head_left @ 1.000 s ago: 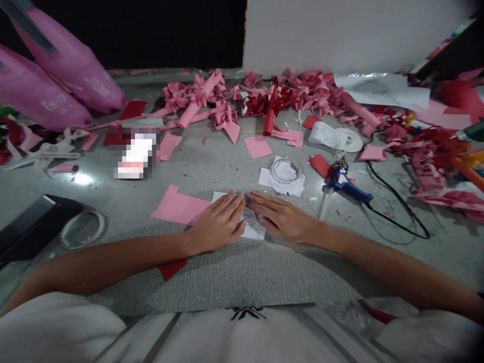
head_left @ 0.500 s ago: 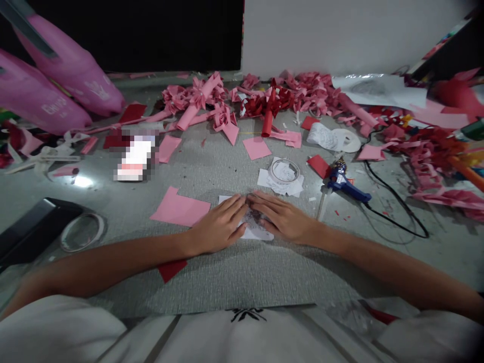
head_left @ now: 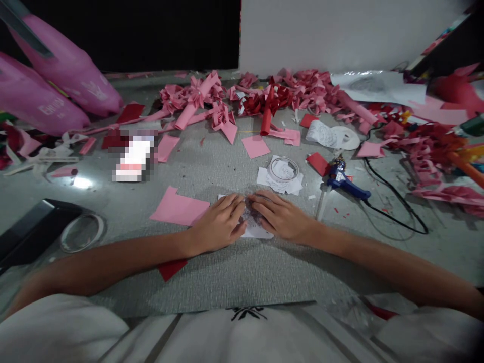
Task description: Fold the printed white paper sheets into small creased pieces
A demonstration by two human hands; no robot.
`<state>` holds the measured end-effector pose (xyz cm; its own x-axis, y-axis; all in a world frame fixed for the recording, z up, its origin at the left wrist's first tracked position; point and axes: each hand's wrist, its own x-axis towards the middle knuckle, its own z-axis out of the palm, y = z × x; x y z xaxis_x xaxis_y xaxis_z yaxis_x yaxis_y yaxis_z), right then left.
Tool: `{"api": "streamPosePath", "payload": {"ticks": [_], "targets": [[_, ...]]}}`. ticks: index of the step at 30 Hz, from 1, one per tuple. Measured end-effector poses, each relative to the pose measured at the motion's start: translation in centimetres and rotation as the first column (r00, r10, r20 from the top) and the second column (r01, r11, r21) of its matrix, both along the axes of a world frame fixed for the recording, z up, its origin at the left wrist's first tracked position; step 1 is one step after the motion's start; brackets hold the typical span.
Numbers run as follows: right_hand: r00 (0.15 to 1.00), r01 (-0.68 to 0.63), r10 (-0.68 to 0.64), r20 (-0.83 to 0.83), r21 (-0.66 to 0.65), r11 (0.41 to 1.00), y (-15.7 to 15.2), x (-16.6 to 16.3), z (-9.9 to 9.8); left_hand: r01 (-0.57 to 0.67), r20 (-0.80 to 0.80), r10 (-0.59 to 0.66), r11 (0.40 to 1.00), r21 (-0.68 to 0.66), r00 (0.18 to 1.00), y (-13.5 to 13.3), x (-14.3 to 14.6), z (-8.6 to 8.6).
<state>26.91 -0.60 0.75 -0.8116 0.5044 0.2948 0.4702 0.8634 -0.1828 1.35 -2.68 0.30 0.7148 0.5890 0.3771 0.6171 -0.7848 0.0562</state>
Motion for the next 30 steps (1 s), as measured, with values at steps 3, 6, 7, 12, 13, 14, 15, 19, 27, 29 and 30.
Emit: {"api": "streamPosePath", "payload": {"ticks": [3,6,7,12,13,14,15,19,27,29,30], "targets": [[0.998,0.059,-0.063,0.029,0.115,0.992,-0.5,-0.1,0.1,-0.021,-0.004,0.021,0.999,0.042,1.0,-0.1,0.0,0.2],[0.99,0.093,-0.113,0.082,0.216,0.972,-1.0,0.0,0.1,-0.067,-0.059,0.073,0.992,0.108,0.996,-0.3,0.0,0.3],[0.987,0.103,-0.129,0.097,0.24,0.965,-1.1,0.1,0.0,-0.085,-0.09,0.097,0.988,0.133,0.991,-0.3,-0.1,0.4],[0.976,0.133,-0.177,0.127,0.297,0.945,-1.6,0.4,-0.7,-0.146,-0.212,0.192,0.965,0.218,0.958,-0.5,-0.4,0.5],[0.975,0.135,-0.18,0.131,0.295,0.946,-1.6,0.4,-0.8,-0.161,-0.217,0.21,0.961,0.224,0.953,-0.5,-0.5,0.5],[0.975,0.139,-0.183,0.13,0.286,0.948,-1.7,0.5,-0.8,-0.175,-0.223,0.226,0.959,0.224,0.948,-0.5,-0.5,0.6],[0.975,0.147,-0.185,0.12,0.274,0.951,-1.7,0.4,-0.8,-0.182,-0.228,0.233,0.958,0.222,0.945,-0.4,-0.6,0.7],[0.981,0.17,-0.185,0.051,0.211,0.962,-1.7,0.2,-0.4,-0.077,-0.25,0.133,0.972,0.224,0.959,-0.1,-0.8,0.9],[0.992,0.097,-0.108,0.06,0.163,0.982,-1.2,0.4,-1.1,-0.056,-0.346,0.113,0.984,0.169,0.931,-0.3,-0.6,0.7],[0.989,0.105,-0.121,0.079,0.185,0.977,-1.4,0.6,-1.3,-0.112,-0.337,0.181,0.97,0.214,0.924,-0.4,-0.5,0.6],[0.987,0.115,-0.135,0.089,0.202,0.973,-1.5,0.6,-1.3,-0.137,-0.324,0.209,0.963,0.231,0.923,-0.5,-0.4,0.6]]}}
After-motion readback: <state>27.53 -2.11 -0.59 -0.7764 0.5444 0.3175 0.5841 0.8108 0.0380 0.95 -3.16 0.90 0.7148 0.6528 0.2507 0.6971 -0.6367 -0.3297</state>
